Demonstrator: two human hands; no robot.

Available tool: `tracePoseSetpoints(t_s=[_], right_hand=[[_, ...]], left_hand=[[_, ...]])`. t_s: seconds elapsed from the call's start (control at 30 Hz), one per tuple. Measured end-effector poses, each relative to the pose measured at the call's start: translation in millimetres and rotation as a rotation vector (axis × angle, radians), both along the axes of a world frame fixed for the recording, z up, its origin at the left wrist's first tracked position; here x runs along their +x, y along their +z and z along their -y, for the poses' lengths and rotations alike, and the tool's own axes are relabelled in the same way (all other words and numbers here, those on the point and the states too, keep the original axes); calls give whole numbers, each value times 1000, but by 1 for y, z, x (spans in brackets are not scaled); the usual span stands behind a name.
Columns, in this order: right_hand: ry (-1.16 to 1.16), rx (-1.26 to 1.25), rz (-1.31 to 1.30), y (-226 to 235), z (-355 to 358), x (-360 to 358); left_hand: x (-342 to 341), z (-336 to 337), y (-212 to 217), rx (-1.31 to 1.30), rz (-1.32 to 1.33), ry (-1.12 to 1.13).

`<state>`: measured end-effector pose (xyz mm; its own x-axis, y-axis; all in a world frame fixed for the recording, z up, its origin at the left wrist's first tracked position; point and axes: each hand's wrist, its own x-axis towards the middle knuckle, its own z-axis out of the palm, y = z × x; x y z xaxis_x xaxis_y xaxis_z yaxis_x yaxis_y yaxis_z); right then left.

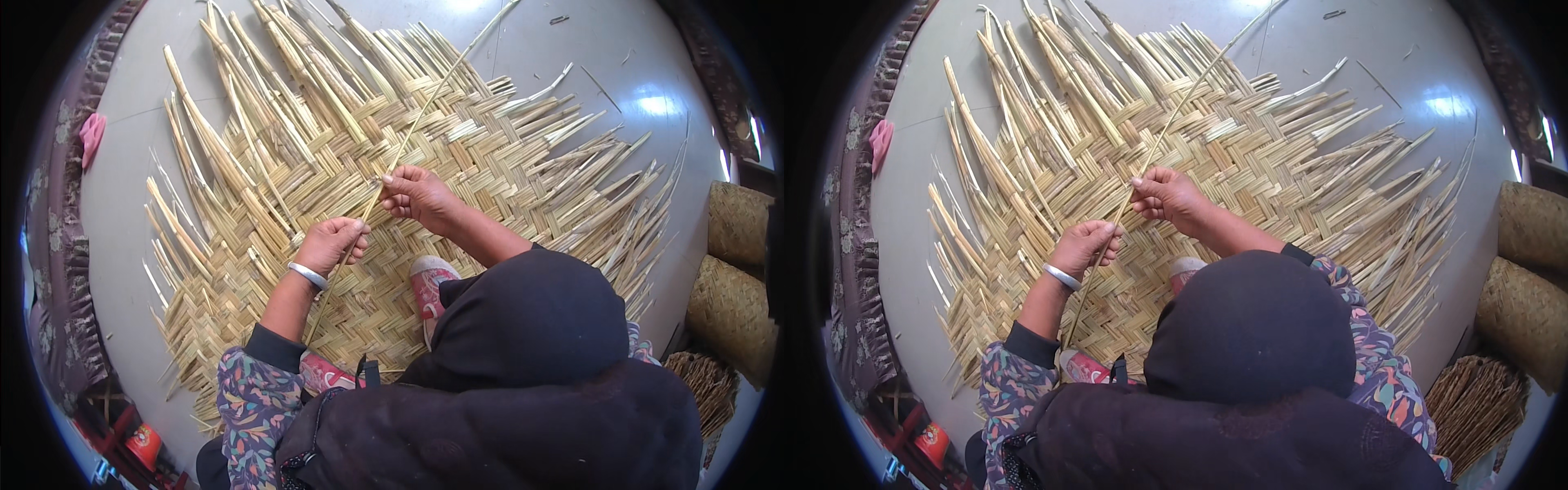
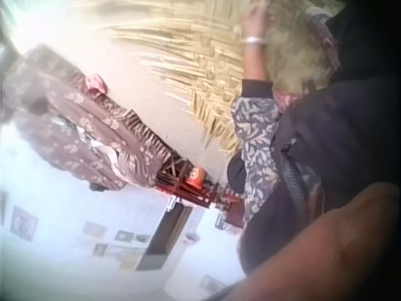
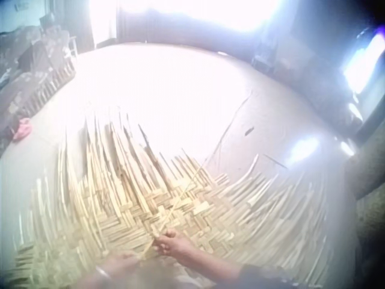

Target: The person weaves a large mat by hand, interlacing long dried plant strips in a crisscross pattern. They repeatedly pick up strips, thread them through the existing weave, and press them down to tighten the structure.

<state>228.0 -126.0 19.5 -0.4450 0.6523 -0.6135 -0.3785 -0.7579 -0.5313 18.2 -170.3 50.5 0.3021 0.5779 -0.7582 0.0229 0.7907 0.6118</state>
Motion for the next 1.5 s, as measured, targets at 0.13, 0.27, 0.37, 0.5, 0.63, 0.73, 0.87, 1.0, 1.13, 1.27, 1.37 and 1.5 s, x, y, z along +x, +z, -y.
tracePoseSetpoints(t_s=[0.13,0.27,0.37,0.5,0.63,0.73,0.87,1.0,1.13,1.27,1.37,1.5], right_hand=[[-20,-30,1,4,-1,-3],[-21,-7,-9,4,-1,0],[24,52,22,2,1,0],[80,64,60,-1,3,-2],[106,83,19,-1,3,0],[150,46,-96,-3,0,6],[147,39,-282,3,0,7],[187,68,-316,10,-2,4],[131,25,-209,1,-1,5],[125,20,-216,-3,0,10],[94,-30,-185,5,-2,12],[85,-20,-149,1,1,10]], left_hand=[[-5,2,-4,-64,137,22],[5,0,9,-49,68,22],[9,0,10,45,-32,38],[9,-2,7,87,-106,-3],[4,-2,5,4,-16,41],[1,-4,3,-73,108,44],[3,-4,7,-164,355,68],[4,-1,0,-165,431,95],[6,-3,-11,-69,200,121],[7,-4,-14,-17,57,112],[6,-4,-17,-69,181,135],[7,-3,-17,-152,301,186]])
